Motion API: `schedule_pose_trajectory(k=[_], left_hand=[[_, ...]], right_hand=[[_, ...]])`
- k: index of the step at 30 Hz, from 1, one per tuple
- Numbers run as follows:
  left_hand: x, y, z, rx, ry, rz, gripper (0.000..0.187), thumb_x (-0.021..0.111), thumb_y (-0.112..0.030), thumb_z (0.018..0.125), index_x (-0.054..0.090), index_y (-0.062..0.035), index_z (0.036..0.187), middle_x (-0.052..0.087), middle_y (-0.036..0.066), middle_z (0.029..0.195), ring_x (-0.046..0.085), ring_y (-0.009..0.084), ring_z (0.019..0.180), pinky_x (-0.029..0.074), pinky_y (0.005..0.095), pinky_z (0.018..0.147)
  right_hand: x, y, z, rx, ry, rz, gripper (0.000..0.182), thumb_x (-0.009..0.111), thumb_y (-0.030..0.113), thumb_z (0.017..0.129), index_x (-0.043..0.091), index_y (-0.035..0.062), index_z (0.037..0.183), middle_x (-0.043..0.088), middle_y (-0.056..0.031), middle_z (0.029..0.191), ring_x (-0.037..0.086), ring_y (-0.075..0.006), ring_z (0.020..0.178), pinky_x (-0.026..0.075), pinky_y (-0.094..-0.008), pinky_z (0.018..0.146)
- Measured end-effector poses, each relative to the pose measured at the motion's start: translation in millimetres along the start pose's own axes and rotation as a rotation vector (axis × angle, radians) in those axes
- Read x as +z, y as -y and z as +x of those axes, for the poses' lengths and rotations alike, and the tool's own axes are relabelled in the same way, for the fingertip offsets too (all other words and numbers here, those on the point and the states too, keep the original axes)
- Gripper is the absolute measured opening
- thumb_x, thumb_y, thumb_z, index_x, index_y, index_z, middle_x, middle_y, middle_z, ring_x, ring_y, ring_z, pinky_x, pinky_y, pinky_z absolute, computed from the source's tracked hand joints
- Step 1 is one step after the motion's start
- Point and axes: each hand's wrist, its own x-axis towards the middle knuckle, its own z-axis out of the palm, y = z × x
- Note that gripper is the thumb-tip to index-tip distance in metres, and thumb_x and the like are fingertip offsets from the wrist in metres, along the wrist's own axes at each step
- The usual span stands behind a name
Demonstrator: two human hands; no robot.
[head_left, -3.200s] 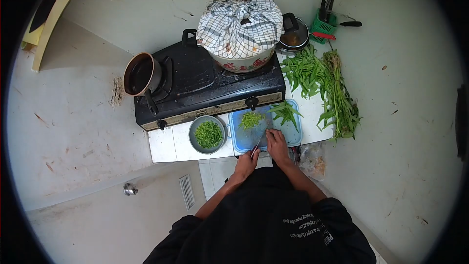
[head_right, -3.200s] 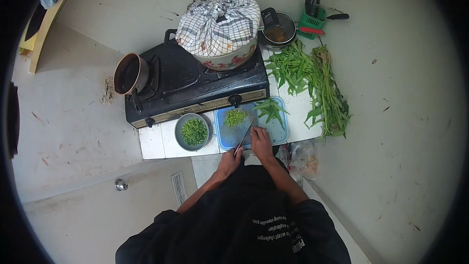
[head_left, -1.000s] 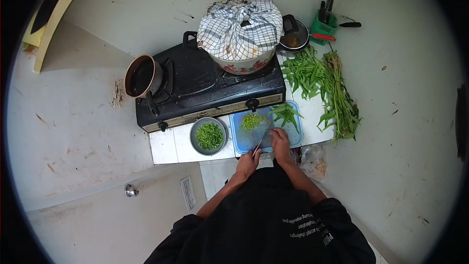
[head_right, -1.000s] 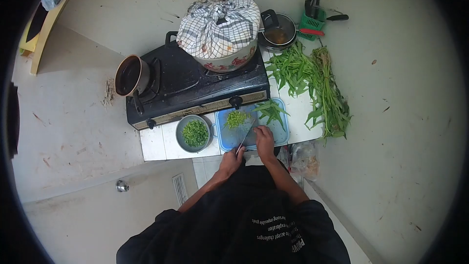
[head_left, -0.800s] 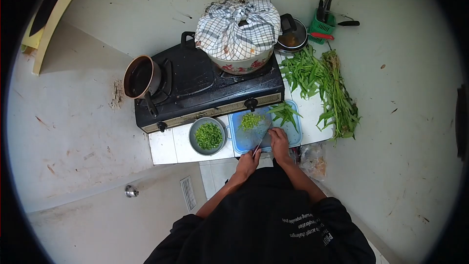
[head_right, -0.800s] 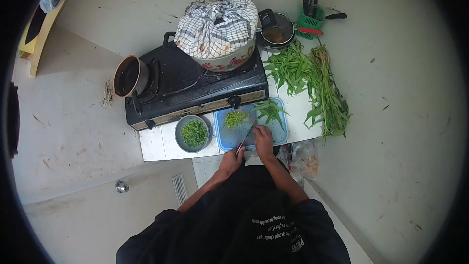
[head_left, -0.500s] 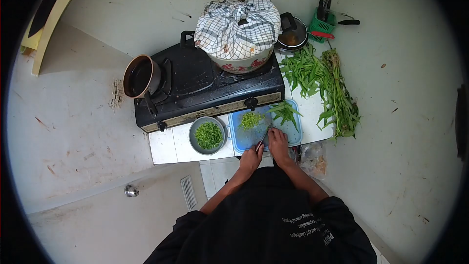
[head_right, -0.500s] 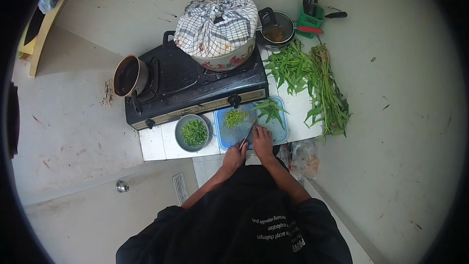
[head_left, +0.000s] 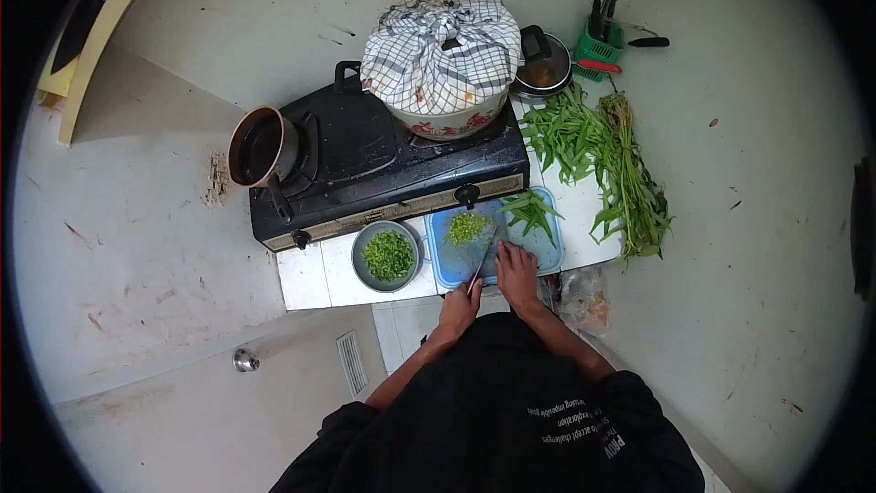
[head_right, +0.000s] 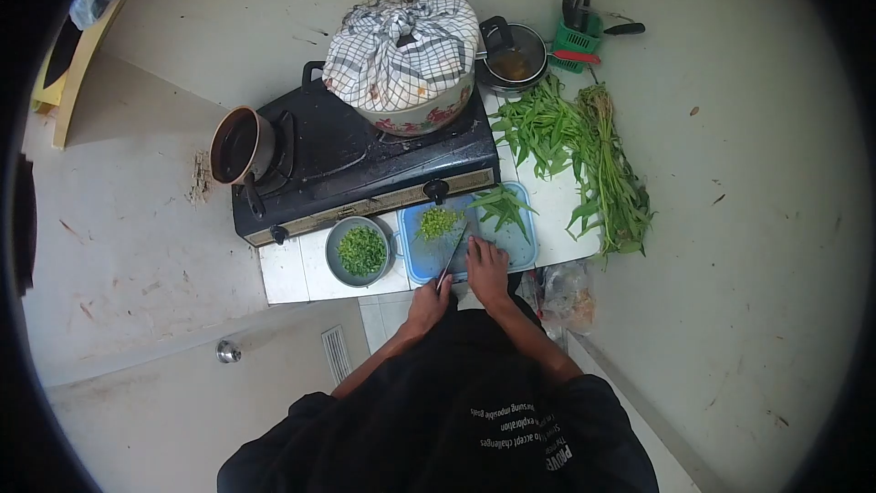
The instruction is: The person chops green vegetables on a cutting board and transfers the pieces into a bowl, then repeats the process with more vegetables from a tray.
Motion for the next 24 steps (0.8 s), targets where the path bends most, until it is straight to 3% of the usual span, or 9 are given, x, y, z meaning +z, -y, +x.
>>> schedule_pose_trajectory(k=[3, 9, 15, 24], left_hand=[[9, 5, 3, 0.064, -0.077, -0.032, 0.055, 0.054, -0.045, 0.099, 0.067, 0.008, 0.089, 0.064, 0.035, 0.077, 0.064, 0.0529, 0.077, 0.051, 0.0592, 0.07], [0, 2, -1, 0.056, -0.051, 0.026, 0.054, 0.053, -0.045, 0.099, 0.066, 0.0064, 0.091, 0.064, 0.035, 0.077, 0.065, 0.0528, 0.075, 0.052, 0.0594, 0.069], [-7, -5, -8, 0.033, -0.049, 0.126, 0.052, 0.053, -0.043, 0.1, 0.065, 0.0065, 0.093, 0.064, 0.036, 0.078, 0.063, 0.0545, 0.078, 0.051, 0.0591, 0.071], [-11, -16, 19, 0.042, -0.016, -0.032, 0.053, 0.053, -0.044, 0.1, 0.066, 0.0071, 0.097, 0.065, 0.035, 0.082, 0.065, 0.0515, 0.085, 0.052, 0.057, 0.076]], right_hand=[[2, 3, -2, -0.042, 0.004, 0.021, 0.039, 0.063, 0.018, 0.091, 0.06, 0.0034, 0.127, 0.058, -0.0095, 0.122, 0.054, -0.0262, 0.111, 0.041, -0.044, 0.092], [8, 7, 2, -0.025, 0.045, -0.046, 0.037, 0.064, 0.018, 0.09, 0.063, 0.0035, 0.124, 0.058, -0.0087, 0.119, 0.053, -0.0261, 0.11, 0.041, -0.0442, 0.093], [4, 6, 5, -0.02, 0.039, -0.041, 0.036, 0.063, 0.017, 0.09, 0.064, 0.0039, 0.123, 0.058, -0.0079, 0.116, 0.053, -0.0261, 0.109, 0.041, -0.0445, 0.092], [2, 8, 6, 0.022, 0.057, 0.02, 0.037, 0.061, 0.017, 0.091, 0.062, 0.0039, 0.126, 0.057, -0.0094, 0.119, 0.052, -0.0283, 0.112, 0.041, -0.0458, 0.091]])
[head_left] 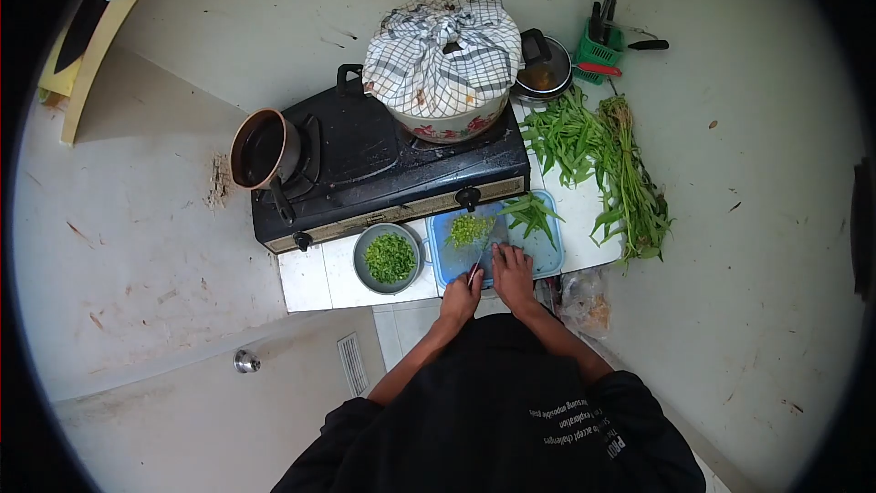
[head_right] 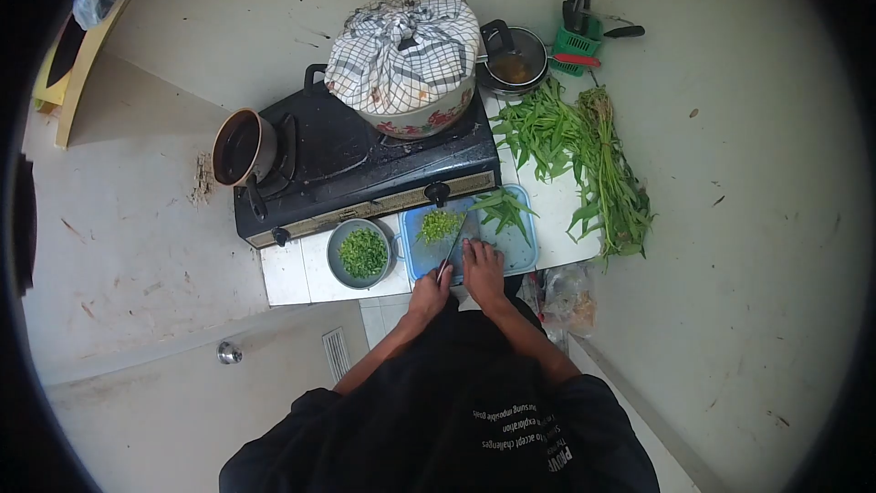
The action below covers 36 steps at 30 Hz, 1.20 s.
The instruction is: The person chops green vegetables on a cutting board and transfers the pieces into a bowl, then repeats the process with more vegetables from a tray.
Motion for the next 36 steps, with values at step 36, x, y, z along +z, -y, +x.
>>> schedule_pose_trajectory(k=[36], left_hand=[[-1, 12, -19, 0.02, 0.053, -0.01, 0.054, 0.051, -0.047, 0.1, 0.066, 0.0057, 0.1, 0.065, 0.034, 0.082, 0.064, 0.0527, 0.083, 0.051, 0.0574, 0.075]], right_hand=[[7, -16, -4, -0.008, -0.047, 0.094, 0.029, 0.06, 0.009, 0.089, 0.066, 0.0034, 0.117, 0.06, -0.0092, 0.116, 0.057, -0.0285, 0.109, 0.045, -0.0425, 0.09]])
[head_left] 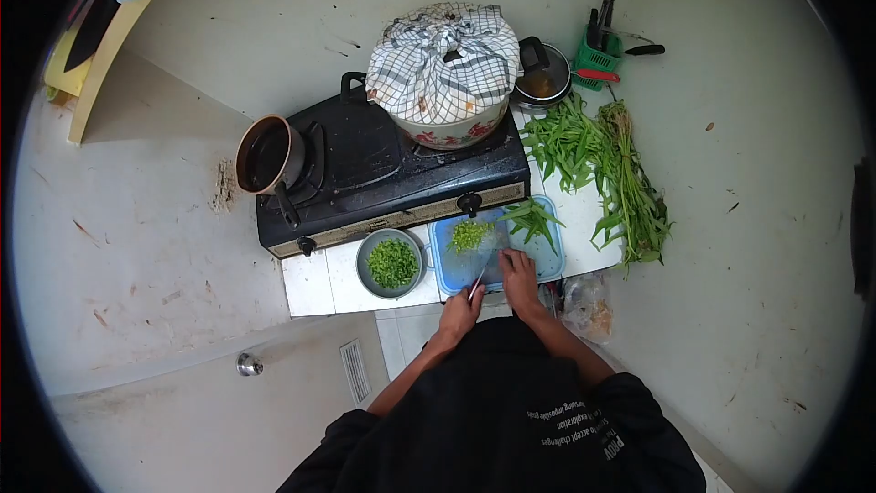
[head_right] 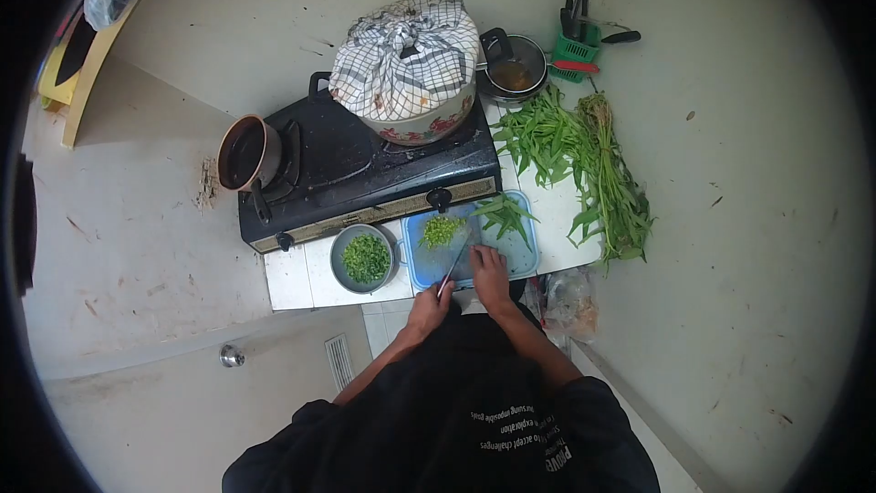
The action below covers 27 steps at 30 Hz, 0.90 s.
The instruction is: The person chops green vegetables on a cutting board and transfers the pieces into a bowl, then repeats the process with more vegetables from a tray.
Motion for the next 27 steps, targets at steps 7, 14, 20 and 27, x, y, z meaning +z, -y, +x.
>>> schedule_pose_trajectory(k=[7, 14, 20, 27], left_hand=[[12, 11, 4, -0.007, 0.011, 0.041, 0.056, 0.053, -0.048, 0.099, 0.068, 0.0055, 0.093, 0.066, 0.033, 0.081, 0.065, 0.0513, 0.085, 0.052, 0.0567, 0.076], [-15, -1, 31, -0.128, -0.072, 0.024, 0.061, 0.049, -0.053, 0.099, 0.068, 0.0051, 0.094, 0.067, 0.033, 0.084, 0.066, 0.0501, 0.088, 0.052, 0.0551, 0.08], [-20, 4, 29, -0.153, -0.061, 0.02, 0.063, 0.048, -0.054, 0.099, 0.068, 0.0055, 0.093, 0.067, 0.033, 0.084, 0.066, 0.0495, 0.089, 0.051, 0.0538, 0.081], [-13, -6, 21, -0.105, -0.008, -0.021, 0.064, 0.048, -0.055, 0.099, 0.068, 0.0057, 0.092, 0.067, 0.032, 0.085, 0.066, 0.0499, 0.089, 0.051, 0.0542, 0.081]], right_hand=[[-7, -7, 0, 0.086, -0.117, 0.194, 0.021, 0.065, 0.007, 0.087, 0.07, 0.0045, 0.107, 0.064, -0.0101, 0.107, 0.062, -0.03, 0.099, 0.047, -0.0415, 0.087], [-11, 0, 9, -0.023, -0.133, 0.211, 0.019, 0.068, 0.008, 0.087, 0.071, 0.0056, 0.105, 0.068, -0.0084, 0.105, 0.063, -0.028, 0.099, 0.046, -0.0405, 0.088], [-22, 9, 18, -0.045, -0.133, 0.269, 0.013, 0.067, 0.008, 0.087, 0.073, 0.0069, 0.099, 0.067, -0.0083, 0.103, 0.064, -0.0286, 0.094, 0.046, -0.0409, 0.085], [-24, -13, 33, 0.168, -0.218, 0.298, 0.015, 0.066, 0.008, 0.089, 0.072, 0.0033, 0.102, 0.064, -0.0117, 0.101, 0.063, -0.0331, 0.092, 0.048, -0.0425, 0.082]])
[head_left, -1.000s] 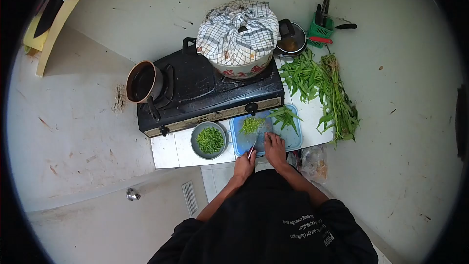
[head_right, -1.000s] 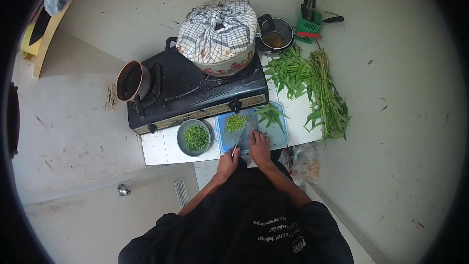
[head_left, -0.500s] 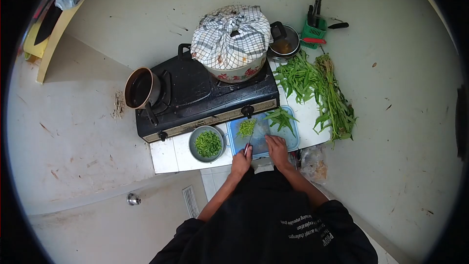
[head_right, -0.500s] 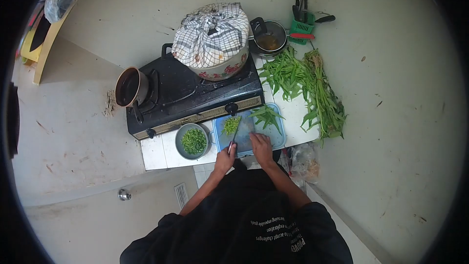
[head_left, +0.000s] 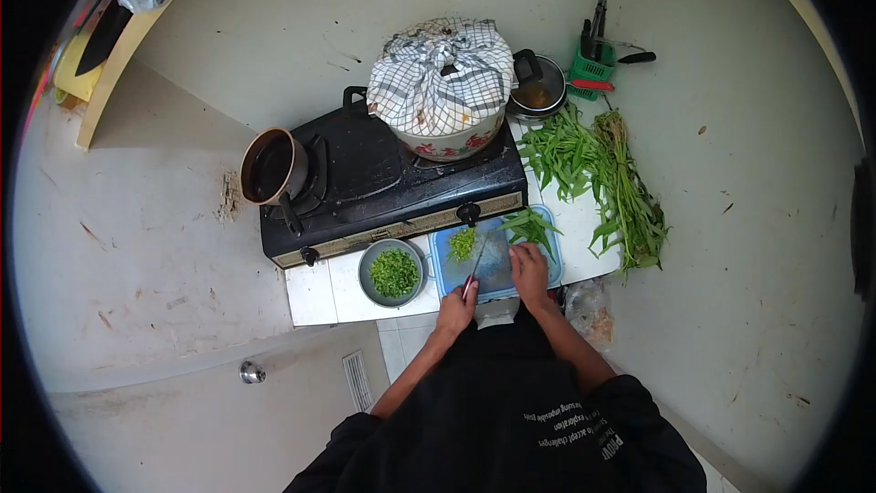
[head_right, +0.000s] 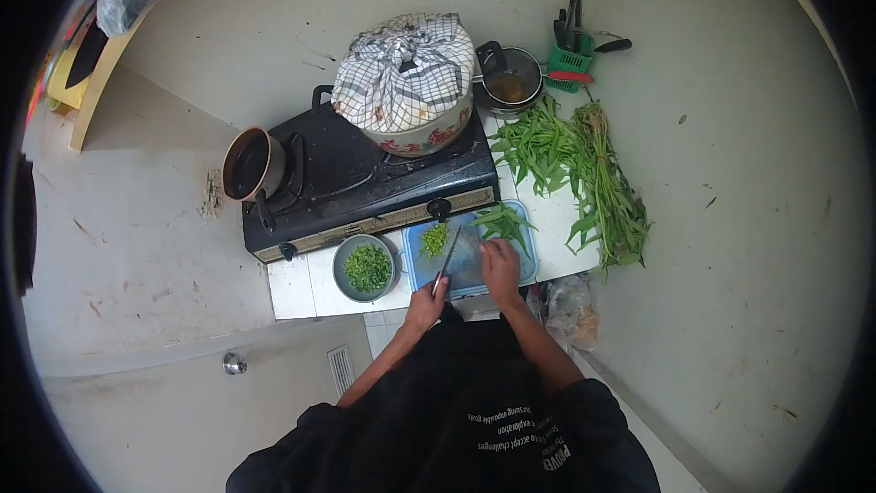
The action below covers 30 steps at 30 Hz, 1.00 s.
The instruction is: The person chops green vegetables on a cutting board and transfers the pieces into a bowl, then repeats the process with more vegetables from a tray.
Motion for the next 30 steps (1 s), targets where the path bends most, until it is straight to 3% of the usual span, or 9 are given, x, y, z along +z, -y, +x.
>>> schedule_pose_trajectory(k=[5, 11, 14, 20, 26, 30], left_hand=[[12, -2, 11, -0.019, -0.009, 0.039, 0.064, 0.048, -0.055, 0.099, 0.068, 0.0055, 0.093, 0.066, 0.034, 0.085, 0.065, 0.0502, 0.089, 0.051, 0.0547, 0.08], [2, 23, -3, 0.005, -0.09, -0.048, 0.065, 0.047, -0.054, 0.1, 0.068, 0.0072, 0.094, 0.066, 0.031, 0.076, 0.067, 0.0481, 0.081, 0.052, 0.0517, 0.073], [-20, 19, -26, -0.036, -0.137, -0.011, 0.062, 0.047, -0.053, 0.1, 0.066, 0.0058, 0.094, 0.067, 0.033, 0.083, 0.066, 0.051, 0.083, 0.052, 0.0563, 0.077], [-30, 27, -29, -0.141, -0.23, 0.148, 0.06, 0.046, -0.052, 0.1, 0.063, 0.0048, 0.096, 0.066, 0.033, 0.078, 0.066, 0.0511, 0.078, 0.053, 0.0581, 0.071], [-13, 33, -4, -0.048, -0.278, 0.183, 0.056, 0.049, -0.05, 0.099, 0.063, 0.0038, 0.096, 0.066, 0.032, 0.077, 0.067, 0.0502, 0.074, 0.054, 0.0573, 0.066], [-20, 28, -10, -0.012, -0.228, 0.17, 0.055, 0.05, -0.05, 0.099, 0.063, 0.0034, 0.096, 0.066, 0.032, 0.077, 0.067, 0.0503, 0.075, 0.055, 0.0574, 0.067]], right_hand=[[-5, 0, 13, 0.06, 0.016, -0.009, 0.019, 0.064, 0.008, 0.09, 0.07, 0.0026, 0.107, 0.062, -0.0152, 0.105, 0.062, -0.0361, 0.098, 0.048, -0.0429, 0.087], [27, 12, 24, -0.09, 0.16, 0.035, 0.027, 0.062, 0.01, 0.092, 0.065, 0.0024, 0.117, 0.06, -0.0166, 0.117, 0.059, -0.0369, 0.108, 0.048, -0.043, 0.093], [43, 23, 31, -0.175, 0.244, -0.011, 0.035, 0.061, 0.013, 0.093, 0.059, -0.0003, 0.126, 0.057, -0.0199, 0.127, 0.054, -0.0388, 0.119, 0.045, -0.0444, 0.101], [74, 34, 28, -0.182, 0.267, -0.258, 0.049, 0.06, 0.023, 0.095, 0.049, -0.0049, 0.134, 0.051, -0.0258, 0.136, 0.045, -0.0406, 0.132, 0.033, -0.0515, 0.112], [77, 37, 25, -0.219, 0.274, -0.261, 0.051, 0.055, 0.028, 0.098, 0.047, -0.0031, 0.137, 0.052, -0.0251, 0.136, 0.044, -0.039, 0.134, 0.029, -0.0512, 0.115], [73, 44, 29, -0.243, 0.345, -0.208, 0.051, 0.053, 0.028, 0.099, 0.046, -0.0008, 0.14, 0.053, -0.0203, 0.137, 0.046, -0.035, 0.133, 0.028, -0.05, 0.116]])
